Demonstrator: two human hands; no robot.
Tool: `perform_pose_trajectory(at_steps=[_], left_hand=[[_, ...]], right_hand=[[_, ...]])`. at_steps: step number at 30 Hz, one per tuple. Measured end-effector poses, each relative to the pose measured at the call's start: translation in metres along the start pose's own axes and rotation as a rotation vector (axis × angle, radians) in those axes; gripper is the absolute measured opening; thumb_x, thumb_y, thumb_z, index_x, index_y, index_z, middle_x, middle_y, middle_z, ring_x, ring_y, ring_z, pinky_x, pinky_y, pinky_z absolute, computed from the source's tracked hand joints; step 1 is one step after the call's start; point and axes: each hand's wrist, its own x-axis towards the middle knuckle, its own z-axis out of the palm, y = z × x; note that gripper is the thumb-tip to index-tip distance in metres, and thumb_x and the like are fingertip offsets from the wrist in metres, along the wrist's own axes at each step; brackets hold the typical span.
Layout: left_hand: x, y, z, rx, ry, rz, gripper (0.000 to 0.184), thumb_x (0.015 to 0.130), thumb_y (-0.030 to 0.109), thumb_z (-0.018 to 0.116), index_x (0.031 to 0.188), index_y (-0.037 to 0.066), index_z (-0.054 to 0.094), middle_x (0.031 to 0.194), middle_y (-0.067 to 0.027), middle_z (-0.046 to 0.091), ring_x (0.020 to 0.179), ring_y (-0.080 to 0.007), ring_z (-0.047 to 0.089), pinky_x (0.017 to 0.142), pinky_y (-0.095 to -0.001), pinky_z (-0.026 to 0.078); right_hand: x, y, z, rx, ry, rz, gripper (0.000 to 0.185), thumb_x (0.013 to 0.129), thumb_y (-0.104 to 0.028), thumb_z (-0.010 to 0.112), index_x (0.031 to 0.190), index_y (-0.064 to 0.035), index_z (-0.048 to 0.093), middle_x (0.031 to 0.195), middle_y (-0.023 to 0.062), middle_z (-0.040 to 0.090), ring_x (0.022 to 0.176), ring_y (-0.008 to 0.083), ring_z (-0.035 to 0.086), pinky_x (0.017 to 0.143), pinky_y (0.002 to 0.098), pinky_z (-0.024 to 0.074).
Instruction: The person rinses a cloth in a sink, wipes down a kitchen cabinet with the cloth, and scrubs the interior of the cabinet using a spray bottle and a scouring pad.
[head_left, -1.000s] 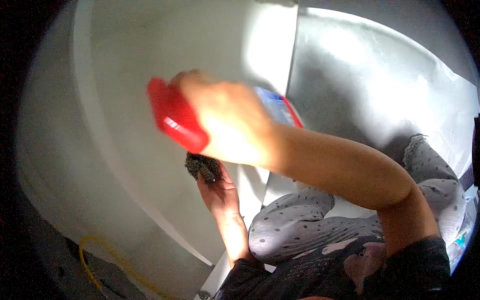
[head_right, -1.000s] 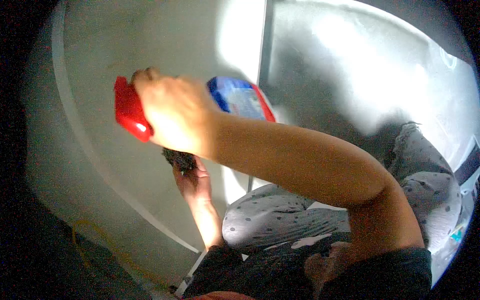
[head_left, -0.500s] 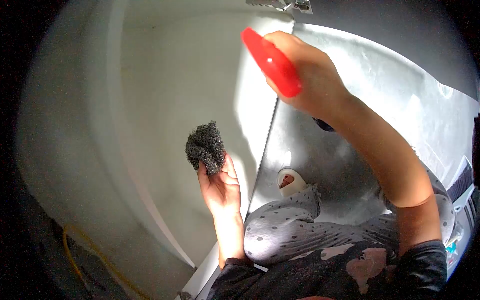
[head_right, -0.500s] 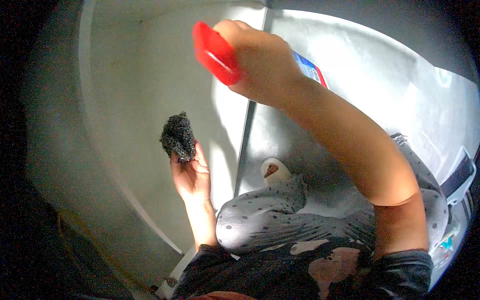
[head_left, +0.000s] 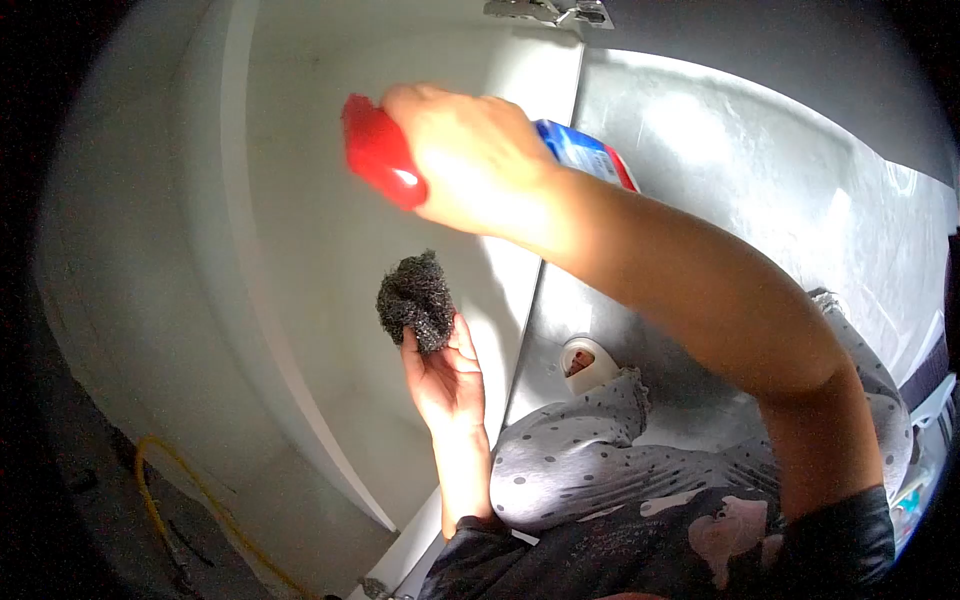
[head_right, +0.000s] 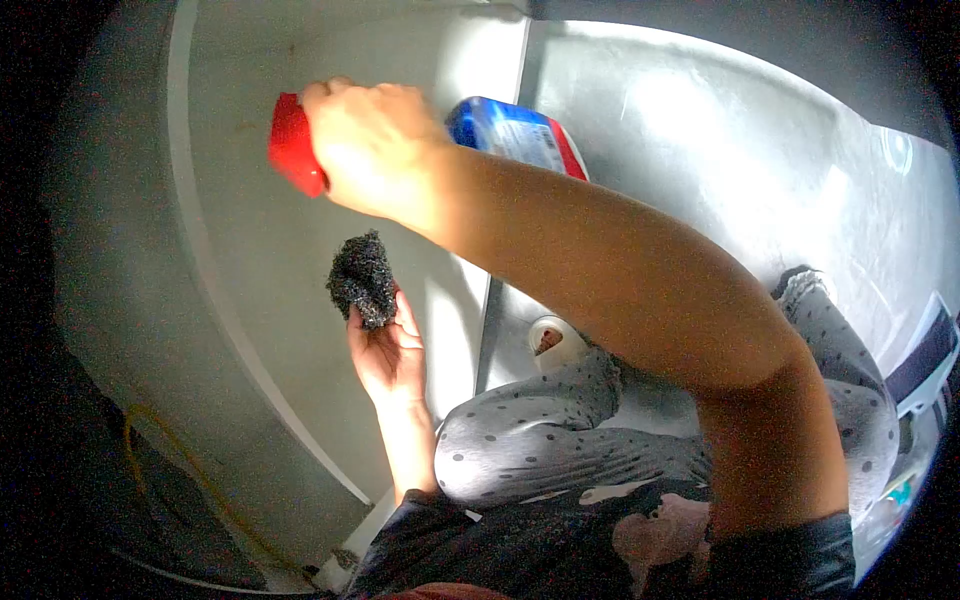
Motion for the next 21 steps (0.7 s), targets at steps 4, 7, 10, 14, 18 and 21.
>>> perform_pose_trajectory(at_steps=[4, 7, 10, 14, 18, 21], left_hand=[[0.001, 0.001, -0.001, 0.011, 0.008, 0.009, 0.027, 0.093, 0.017, 0.042, 0.114, 0.002, 0.048, 0.114, -0.0127, 0.056, 0.103, -0.0239, 0.056, 0.091, -0.0378, 0.047], [0.002, 0.001, 0.001, 0.005, 0.022, 0.013, 0.027, 0.093, 0.017, 0.042, 0.115, 0.002, 0.048, 0.114, -0.0128, 0.056, 0.103, -0.0238, 0.056, 0.091, -0.0379, 0.047], [0.002, 0.0, 0.0, -0.034, 0.005, 0.011, 0.028, 0.093, 0.016, 0.042, 0.115, 0.0, 0.048, 0.114, -0.0147, 0.055, 0.104, -0.0259, 0.055, 0.093, -0.0398, 0.046], [0.002, 0.001, -0.002, -0.068, -0.028, 0.011, 0.029, 0.092, 0.016, 0.042, 0.115, -0.001, 0.048, 0.115, -0.0164, 0.055, 0.106, -0.0276, 0.054, 0.094, -0.0415, 0.045], [0.002, 0.0, 0.003, 0.006, 0.008, 0.022, 0.027, 0.093, 0.016, 0.043, 0.115, 0.002, 0.048, 0.113, -0.0122, 0.056, 0.103, -0.0233, 0.056, 0.093, -0.0382, 0.046], [0.011, 0.005, -0.004, 0.067, 0.051, 0.028, 0.028, 0.093, 0.017, 0.042, 0.115, 0.0, 0.046, 0.113, -0.0137, 0.055, 0.102, -0.0247, 0.056, 0.093, -0.0369, 0.046]], right_hand=[[0.007, -0.014, 0.003, 0.06, -0.081, -0.035, 0.037, 0.064, -0.015, 0.067, 0.095, 0.0016, 0.054, 0.09, 0.0177, 0.061, 0.078, 0.0315, 0.064, 0.068, 0.0389, 0.0521], [0.007, -0.017, 0.008, 0.112, -0.094, -0.064, 0.04, 0.062, -0.013, 0.068, 0.097, 0.0018, 0.054, 0.091, 0.0178, 0.061, 0.078, 0.0323, 0.064, 0.068, 0.0397, 0.052], [0.008, -0.016, 0.007, 0.128, -0.079, -0.02, 0.04, 0.062, -0.013, 0.068, 0.096, 0.0015, 0.053, 0.092, 0.0178, 0.061, 0.078, 0.0328, 0.063, 0.068, 0.0401, 0.0518], [0.009, -0.013, 0.005, 0.126, -0.077, -0.025, 0.04, 0.063, -0.014, 0.067, 0.097, 0.0006, 0.052, 0.092, 0.0178, 0.06, 0.077, 0.0334, 0.063, 0.067, 0.0403, 0.0519], [-0.002, -0.004, -0.007, 0.156, 0.039, -0.145, 0.037, 0.064, -0.016, 0.067, 0.095, -0.0013, 0.052, 0.088, 0.016, 0.06, 0.072, 0.0338, 0.062, 0.065, 0.0402, 0.0517], [-0.02, 0.015, -0.028, 0.324, 0.181, -0.302, 0.037, 0.064, -0.017, 0.068, 0.094, -0.0029, 0.052, 0.088, 0.0151, 0.059, 0.071, 0.0339, 0.061, 0.063, 0.0402, 0.0511]])
